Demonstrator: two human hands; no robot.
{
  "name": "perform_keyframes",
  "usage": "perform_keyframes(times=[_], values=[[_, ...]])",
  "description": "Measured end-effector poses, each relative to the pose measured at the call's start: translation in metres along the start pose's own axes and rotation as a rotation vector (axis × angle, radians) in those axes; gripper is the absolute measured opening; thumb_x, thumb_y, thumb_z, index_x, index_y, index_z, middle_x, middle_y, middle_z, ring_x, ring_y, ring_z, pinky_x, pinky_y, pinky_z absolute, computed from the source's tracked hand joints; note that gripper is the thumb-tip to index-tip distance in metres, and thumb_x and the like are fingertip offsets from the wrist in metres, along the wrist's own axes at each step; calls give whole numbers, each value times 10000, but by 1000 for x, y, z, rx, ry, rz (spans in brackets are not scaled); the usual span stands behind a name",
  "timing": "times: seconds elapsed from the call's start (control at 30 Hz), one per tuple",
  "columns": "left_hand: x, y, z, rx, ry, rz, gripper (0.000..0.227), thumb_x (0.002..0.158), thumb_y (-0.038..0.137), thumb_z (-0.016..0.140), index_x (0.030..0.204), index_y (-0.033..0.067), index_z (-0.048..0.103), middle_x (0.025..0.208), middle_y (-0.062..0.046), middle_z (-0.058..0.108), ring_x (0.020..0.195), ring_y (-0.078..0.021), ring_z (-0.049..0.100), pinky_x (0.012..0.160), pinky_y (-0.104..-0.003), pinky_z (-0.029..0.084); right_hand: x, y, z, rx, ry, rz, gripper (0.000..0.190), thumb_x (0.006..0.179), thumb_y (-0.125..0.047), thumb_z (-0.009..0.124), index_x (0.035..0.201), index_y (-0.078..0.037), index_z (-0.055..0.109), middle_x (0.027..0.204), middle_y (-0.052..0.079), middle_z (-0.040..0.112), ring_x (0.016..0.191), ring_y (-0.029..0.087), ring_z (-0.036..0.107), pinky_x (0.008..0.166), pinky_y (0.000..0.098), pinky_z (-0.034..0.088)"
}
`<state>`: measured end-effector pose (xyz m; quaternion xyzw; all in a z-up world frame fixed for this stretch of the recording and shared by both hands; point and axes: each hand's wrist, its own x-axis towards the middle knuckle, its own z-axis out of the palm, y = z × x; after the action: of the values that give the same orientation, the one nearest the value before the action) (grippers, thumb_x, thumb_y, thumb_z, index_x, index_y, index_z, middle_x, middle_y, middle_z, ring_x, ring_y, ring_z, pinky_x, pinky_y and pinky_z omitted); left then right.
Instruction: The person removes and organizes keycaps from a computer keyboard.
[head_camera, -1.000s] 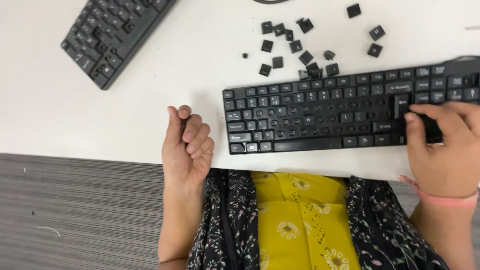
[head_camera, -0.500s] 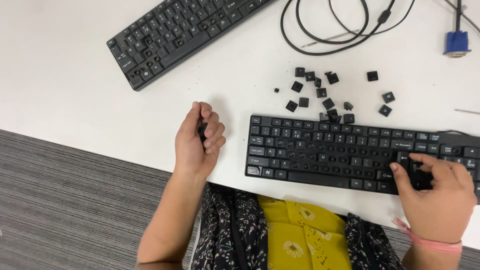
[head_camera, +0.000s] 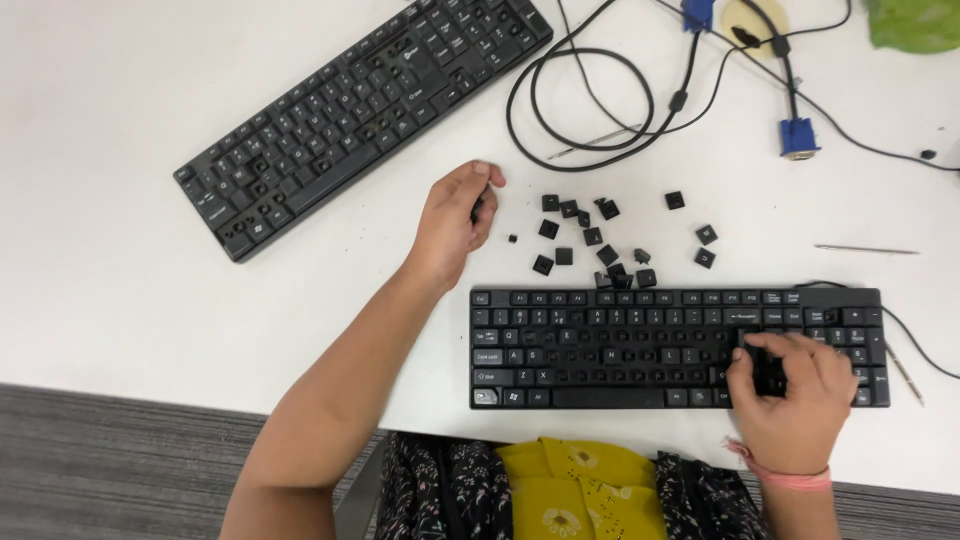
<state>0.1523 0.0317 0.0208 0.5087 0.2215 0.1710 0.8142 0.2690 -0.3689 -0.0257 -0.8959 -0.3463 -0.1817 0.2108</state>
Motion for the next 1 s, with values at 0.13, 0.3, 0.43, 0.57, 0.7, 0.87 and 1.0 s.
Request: perform_keyframes(times=[0.13, 0.3, 0.43, 0.57, 0.7, 0.87, 1.0], values=[[-7, 1, -10, -30, 28, -24, 306, 1108, 286, 425, 987, 56, 587, 642, 18, 467, 456, -51, 301, 398, -224, 239, 0, -1, 2, 31, 38, 29, 140, 975, -206, 826, 1090, -170, 755, 1104, -4, 601, 1022, 192, 510, 963, 335, 380], [-8, 10, -16, -51, 53, -11, 297, 1109, 270, 421, 1022, 53, 605, 639, 21, 464, 455, -50, 299, 401, -222, 247, 1, -5, 0, 28, 29, 7, 147, 984, -239, 848, 1102, -195, 772, 1111, -45, 606, 1006, 162, 488, 955, 321, 331], [-8, 10, -17, -57, 71, -24, 256, 1091, 231, 438, 1041, 46, 607, 633, 22, 464, 451, -47, 286, 394, -217, 234, 1, -2, 1, 44, 16, 0, 115, 1002, -254, 835, 1089, -210, 774, 1094, -64, 594, 1015, 150, 476, 973, 316, 320], [-7, 8, -17, -43, 55, -23, 254, 1083, 210, 441, 1075, 34, 623, 630, 29, 461, 449, -46, 274, 397, -218, 239, 4, -5, -4, 30, -25, 0, 100, 1005, -267, 814, 1085, -221, 776, 1101, -63, 596, 1018, 161, 468, 985, 337, 307], [-8, 14, -15, -35, 59, -55, 281, 1085, 220, 429, 1073, 20, 626, 617, 30, 461, 442, -48, 277, 390, -216, 234, 10, 8, -7, 30, -80, -36, 120, 998, -278, 786, 1104, -224, 772, 1154, -49, 618, 1014, 172, 466, 986, 344, 299], [-9, 19, -12, -8, 34, -66, 261, 1074, 183, 425, 1084, 17, 627, 622, 30, 470, 446, -44, 278, 397, -214, 237, 35, 12, -30, -138, -251, -285, 265, 898, -287, 772, 1157, -229, 775, 1209, 4, 657, 1104, 220, 534, 1004, 383, 350], [17, 19, -29, 65, -18, -58, 227, 1035, 113, 432, 1076, -4, 622, 629, 20, 486, 449, -58, 293, 387, -229, 240, 70, 17, -37, -134, -314, -426, 289, 822, -328, 774, 1088, -215, 770, 1177, 33, 664, 1107, 264, 551, 966, 404, 390]])
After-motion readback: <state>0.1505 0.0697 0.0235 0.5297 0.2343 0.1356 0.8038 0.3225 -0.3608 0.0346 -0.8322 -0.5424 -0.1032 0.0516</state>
